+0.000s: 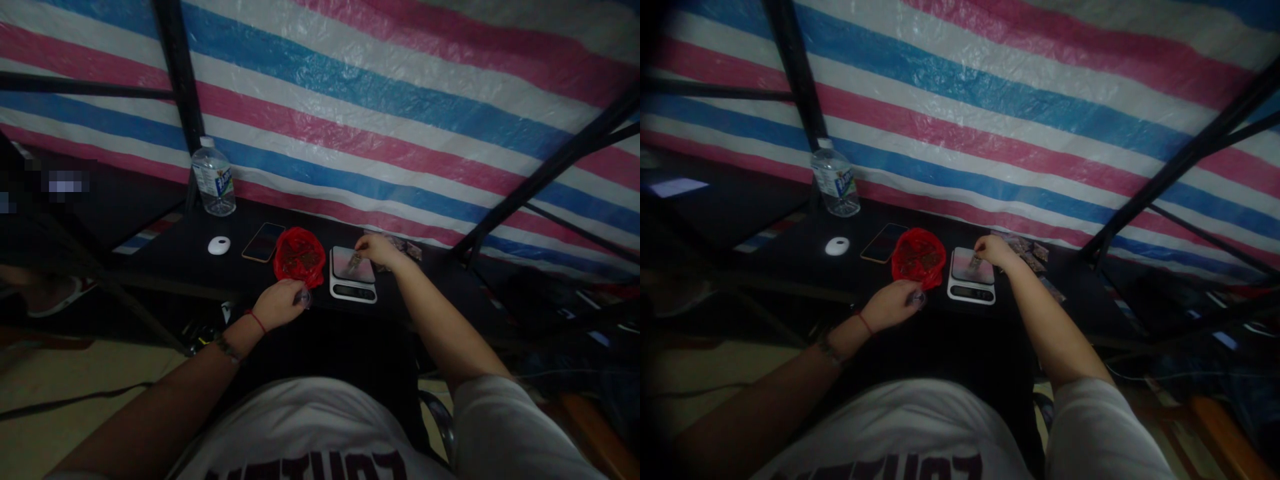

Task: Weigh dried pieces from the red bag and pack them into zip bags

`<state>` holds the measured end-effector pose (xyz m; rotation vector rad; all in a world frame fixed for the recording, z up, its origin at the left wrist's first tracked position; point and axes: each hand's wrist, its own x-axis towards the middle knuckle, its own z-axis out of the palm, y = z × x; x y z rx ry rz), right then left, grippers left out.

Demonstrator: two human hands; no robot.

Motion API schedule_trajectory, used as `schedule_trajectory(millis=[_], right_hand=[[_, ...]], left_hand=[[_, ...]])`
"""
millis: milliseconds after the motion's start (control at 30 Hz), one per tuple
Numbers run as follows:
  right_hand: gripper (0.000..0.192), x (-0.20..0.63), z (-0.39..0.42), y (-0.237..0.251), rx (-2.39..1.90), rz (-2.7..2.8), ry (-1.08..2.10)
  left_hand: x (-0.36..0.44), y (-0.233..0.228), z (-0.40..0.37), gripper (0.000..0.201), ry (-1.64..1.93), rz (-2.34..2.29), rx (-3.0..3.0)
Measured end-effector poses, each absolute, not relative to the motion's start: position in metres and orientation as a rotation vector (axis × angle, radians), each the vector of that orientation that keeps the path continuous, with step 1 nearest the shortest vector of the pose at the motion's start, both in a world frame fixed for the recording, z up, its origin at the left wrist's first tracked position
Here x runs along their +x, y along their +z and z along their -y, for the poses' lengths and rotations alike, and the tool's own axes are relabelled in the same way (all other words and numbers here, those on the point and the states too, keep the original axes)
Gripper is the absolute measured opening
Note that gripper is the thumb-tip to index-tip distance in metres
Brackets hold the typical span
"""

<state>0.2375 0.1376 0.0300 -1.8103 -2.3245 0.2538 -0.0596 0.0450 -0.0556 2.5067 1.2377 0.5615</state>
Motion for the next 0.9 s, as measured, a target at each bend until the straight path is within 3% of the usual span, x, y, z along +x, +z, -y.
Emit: schedule_trajectory(millis=[900], right_hand=[[0.02, 0.238, -0.135, 0.035, -1.773, 2.27, 0.18]], left_hand=[[-0.06, -0.055, -0.046, 0.013, 0.548, -1.25, 2.497]])
